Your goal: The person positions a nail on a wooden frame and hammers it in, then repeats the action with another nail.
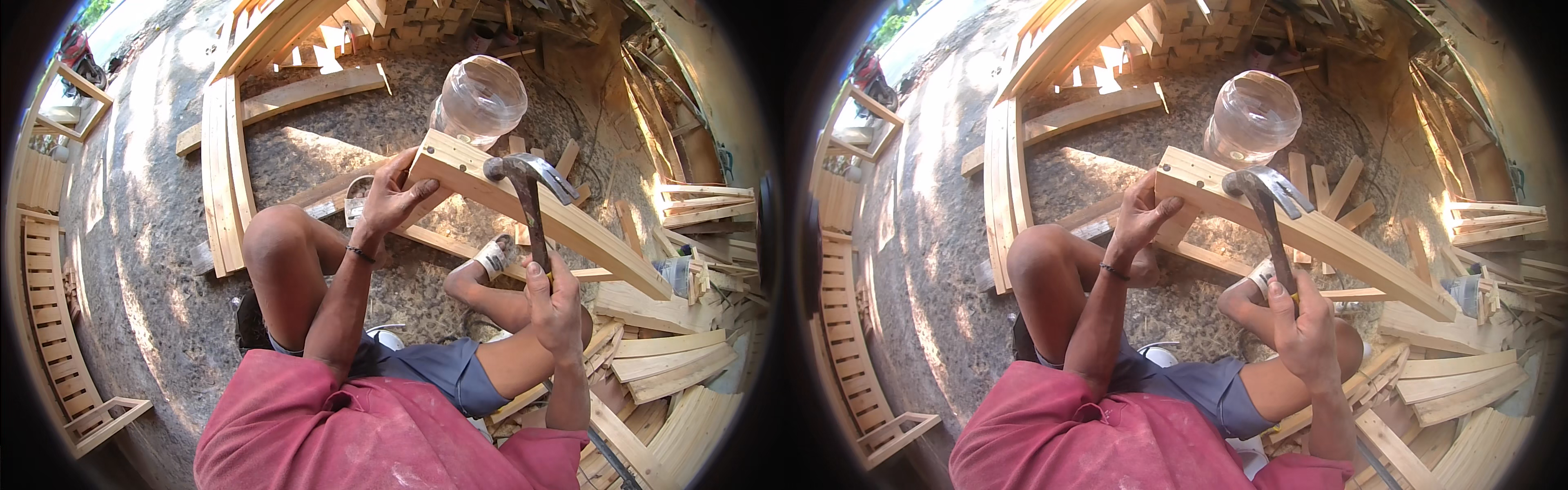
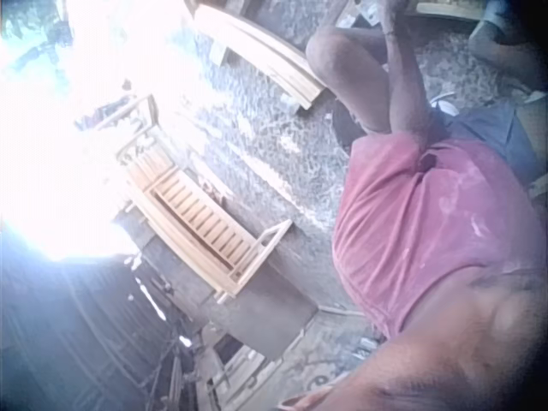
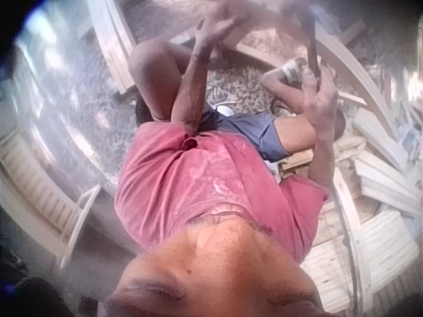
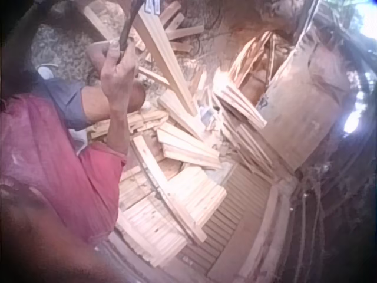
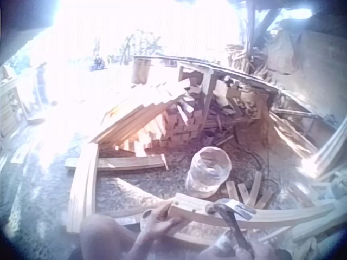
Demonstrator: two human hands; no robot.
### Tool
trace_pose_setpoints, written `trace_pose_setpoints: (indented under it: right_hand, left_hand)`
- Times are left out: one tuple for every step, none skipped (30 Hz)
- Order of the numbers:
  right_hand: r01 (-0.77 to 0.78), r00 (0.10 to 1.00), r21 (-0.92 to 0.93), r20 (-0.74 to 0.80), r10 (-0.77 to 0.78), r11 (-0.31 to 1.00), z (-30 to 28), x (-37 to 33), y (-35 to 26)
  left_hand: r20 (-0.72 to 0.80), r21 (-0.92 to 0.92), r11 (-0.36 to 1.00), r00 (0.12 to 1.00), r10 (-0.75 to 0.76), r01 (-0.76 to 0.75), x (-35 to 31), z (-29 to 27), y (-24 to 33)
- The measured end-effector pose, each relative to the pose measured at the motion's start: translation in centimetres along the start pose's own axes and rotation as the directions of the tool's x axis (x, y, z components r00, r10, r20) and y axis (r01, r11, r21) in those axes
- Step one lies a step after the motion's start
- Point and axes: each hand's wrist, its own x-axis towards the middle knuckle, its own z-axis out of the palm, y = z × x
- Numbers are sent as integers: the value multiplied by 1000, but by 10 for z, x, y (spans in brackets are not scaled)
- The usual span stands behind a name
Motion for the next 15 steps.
trace_pose_setpoints:
  right_hand:
    - [7,1000,5,2,-7,1000,-1,0,-1]
    - [14,1000,10,4,-14,1000,-2,1,-2]
    - [22,1000,17,7,-22,1000,-2,1,-5]
    - [85,996,37,-20,-84,996,-5,1,-8]
    - [147,988,56,-48,-144,988,-9,1,-14]
    - [207,976,73,-78,-201,976,-14,0,-21]
    - [290,952,188,-154,-264,938,-19,0,-29]
    - [374,920,294,-235,-313,880,-25,-1,-39]
    - [451,874,368,-364,-320,813,-27,-3,-48]
    - [504,852,435,-394,-346,746,-31,-2,-57]
    - [552,828,496,-424,-367,670,-33,-1,-63]
    - [556,818,320,-374,-437,767,-33,0,-50]
    - [551,811,126,-313,-494,825,-33,2,-22]
    - [517,832,-43,-209,-513,855,-28,7,-7]
    - [355,929,-86,-76,-362,931,-20,11,-5]
  left_hand:
    - [-7,14,1000,1000,15,-15,1,0,-1]
    - [-7,7,1000,1000,29,-29,1,1,-2]
    - [-8,2,999,999,43,-43,1,2,-1]
    - [-10,-3,998,998,57,-57,1,2,-1]
    - [-3,-2,998,998,57,-57,1,2,0]
    - [6,-3,998,998,55,-55,2,2,2]
    - [10,-2,999,999,52,-52,0,1,3]
    - [11,-10,999,999,40,-39,-1,0,2]
    - [19,-22,999,999,26,-26,0,1,0]
    - [19,-28,999,1000,18,-17,-1,0,0]
    - [15,-24,1000,1000,13,-12,-2,-1,1]
    - [12,-25,1000,1000,10,-9,-2,-1,2]
    - [11,-26,1000,1000,6,-6,-2,0,3]
    - [18,-16,1000,1000,7,-7,-1,0,4]
    - [23,-5,1000,1000,7,-7,-1,0,3]
